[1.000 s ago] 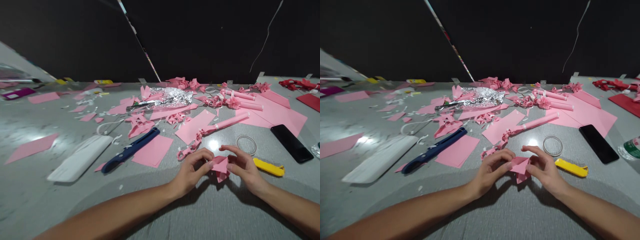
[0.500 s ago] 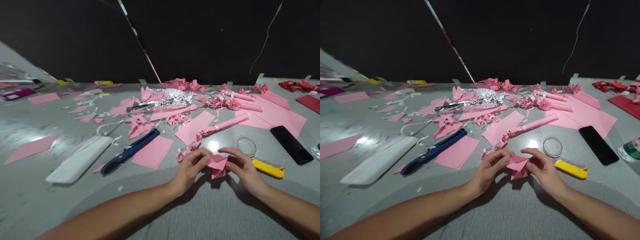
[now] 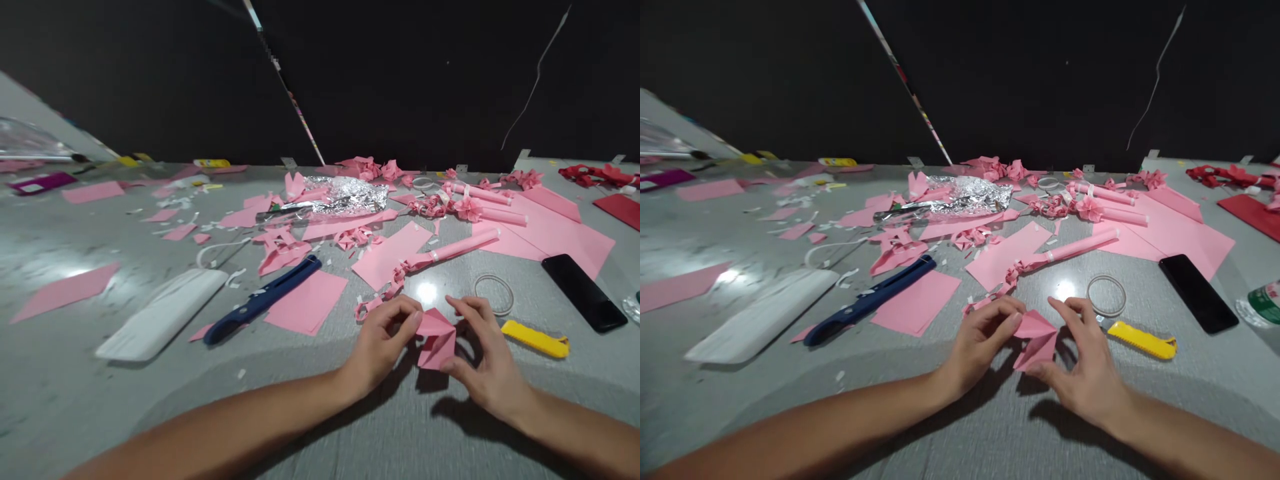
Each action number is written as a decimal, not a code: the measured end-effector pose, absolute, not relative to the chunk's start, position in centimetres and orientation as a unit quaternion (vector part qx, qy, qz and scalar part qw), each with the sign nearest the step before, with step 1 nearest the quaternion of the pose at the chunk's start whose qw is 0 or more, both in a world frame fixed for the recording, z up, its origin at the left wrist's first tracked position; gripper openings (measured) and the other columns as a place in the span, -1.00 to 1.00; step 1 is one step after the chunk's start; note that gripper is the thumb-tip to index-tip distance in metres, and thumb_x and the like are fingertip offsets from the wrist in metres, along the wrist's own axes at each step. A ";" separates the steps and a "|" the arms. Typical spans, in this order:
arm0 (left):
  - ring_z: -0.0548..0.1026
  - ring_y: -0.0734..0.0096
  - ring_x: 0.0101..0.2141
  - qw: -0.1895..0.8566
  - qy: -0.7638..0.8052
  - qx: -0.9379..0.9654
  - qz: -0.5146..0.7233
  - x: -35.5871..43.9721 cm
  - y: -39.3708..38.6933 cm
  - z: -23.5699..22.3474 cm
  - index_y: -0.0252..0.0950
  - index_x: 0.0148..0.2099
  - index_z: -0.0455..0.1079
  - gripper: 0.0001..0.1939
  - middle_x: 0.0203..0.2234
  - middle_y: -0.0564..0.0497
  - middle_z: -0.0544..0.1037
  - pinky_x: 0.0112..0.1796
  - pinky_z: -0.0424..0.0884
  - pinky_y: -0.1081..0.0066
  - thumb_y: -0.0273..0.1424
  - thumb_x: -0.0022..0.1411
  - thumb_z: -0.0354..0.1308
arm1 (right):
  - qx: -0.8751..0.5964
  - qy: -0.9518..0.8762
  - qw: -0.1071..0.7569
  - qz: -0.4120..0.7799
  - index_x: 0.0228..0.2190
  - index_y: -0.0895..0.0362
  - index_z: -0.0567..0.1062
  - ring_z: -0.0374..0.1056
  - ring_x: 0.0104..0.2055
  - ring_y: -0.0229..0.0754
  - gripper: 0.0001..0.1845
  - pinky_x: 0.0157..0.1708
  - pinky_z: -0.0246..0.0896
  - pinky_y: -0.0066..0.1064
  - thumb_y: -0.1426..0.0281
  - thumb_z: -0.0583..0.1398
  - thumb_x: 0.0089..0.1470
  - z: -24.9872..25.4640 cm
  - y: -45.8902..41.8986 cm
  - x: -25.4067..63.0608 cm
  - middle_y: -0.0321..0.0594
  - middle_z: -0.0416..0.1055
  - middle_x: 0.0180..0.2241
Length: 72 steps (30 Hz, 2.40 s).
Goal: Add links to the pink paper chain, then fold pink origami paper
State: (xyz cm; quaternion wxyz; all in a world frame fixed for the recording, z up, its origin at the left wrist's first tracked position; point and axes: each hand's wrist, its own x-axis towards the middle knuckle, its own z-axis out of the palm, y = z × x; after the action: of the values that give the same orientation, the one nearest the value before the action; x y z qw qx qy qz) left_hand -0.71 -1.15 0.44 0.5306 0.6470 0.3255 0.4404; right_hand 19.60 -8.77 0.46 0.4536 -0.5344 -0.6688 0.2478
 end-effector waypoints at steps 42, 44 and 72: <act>0.50 0.35 -0.35 0.586 0.399 0.579 0.402 -0.2 -0.6 0.4 -0.30 -0.21 0.56 -0.74 -0.38 0.01 0.61 -0.29 0.39 0.41 -0.18 0.29 0.30 | -0.501 -0.393 0.555 0.535 -0.25 0.08 0.66 0.55 -0.30 -0.06 -0.67 -0.25 0.40 -0.30 0.11 0.47 0.08 0.0 -6.3 20.0 -0.16 0.68 -0.31; 0.53 0.32 -0.31 0.583 0.398 0.583 0.403 -0.2 -0.6 0.4 -0.30 -0.18 0.57 -0.74 -0.34 -0.01 0.63 -0.25 0.41 0.39 -0.18 0.30 0.29 | -0.503 -0.402 0.550 0.532 -0.23 0.08 0.69 0.55 -0.27 -0.05 -0.67 -0.23 0.40 -0.29 0.13 0.48 0.07 -0.1 -6.2 20.1 -0.14 0.68 -0.29; 0.57 0.28 -0.21 0.582 0.387 0.584 0.413 -0.4 -0.8 0.2 -0.28 -0.12 0.60 -0.76 -0.25 -0.04 0.67 -0.14 0.45 0.36 -0.21 0.32 0.31 | -0.527 -0.471 0.500 0.500 -0.33 0.09 0.65 0.43 -0.39 -0.18 -0.80 -0.38 0.30 -0.39 0.21 0.41 0.12 0.8 -6.6 19.8 -0.27 0.56 -0.42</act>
State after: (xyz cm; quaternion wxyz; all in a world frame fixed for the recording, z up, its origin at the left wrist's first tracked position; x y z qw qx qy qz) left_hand -0.41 -0.83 0.15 0.5820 0.5839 0.3871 0.4130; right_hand 19.80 -6.64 0.77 0.5004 -0.5266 -0.4711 0.5004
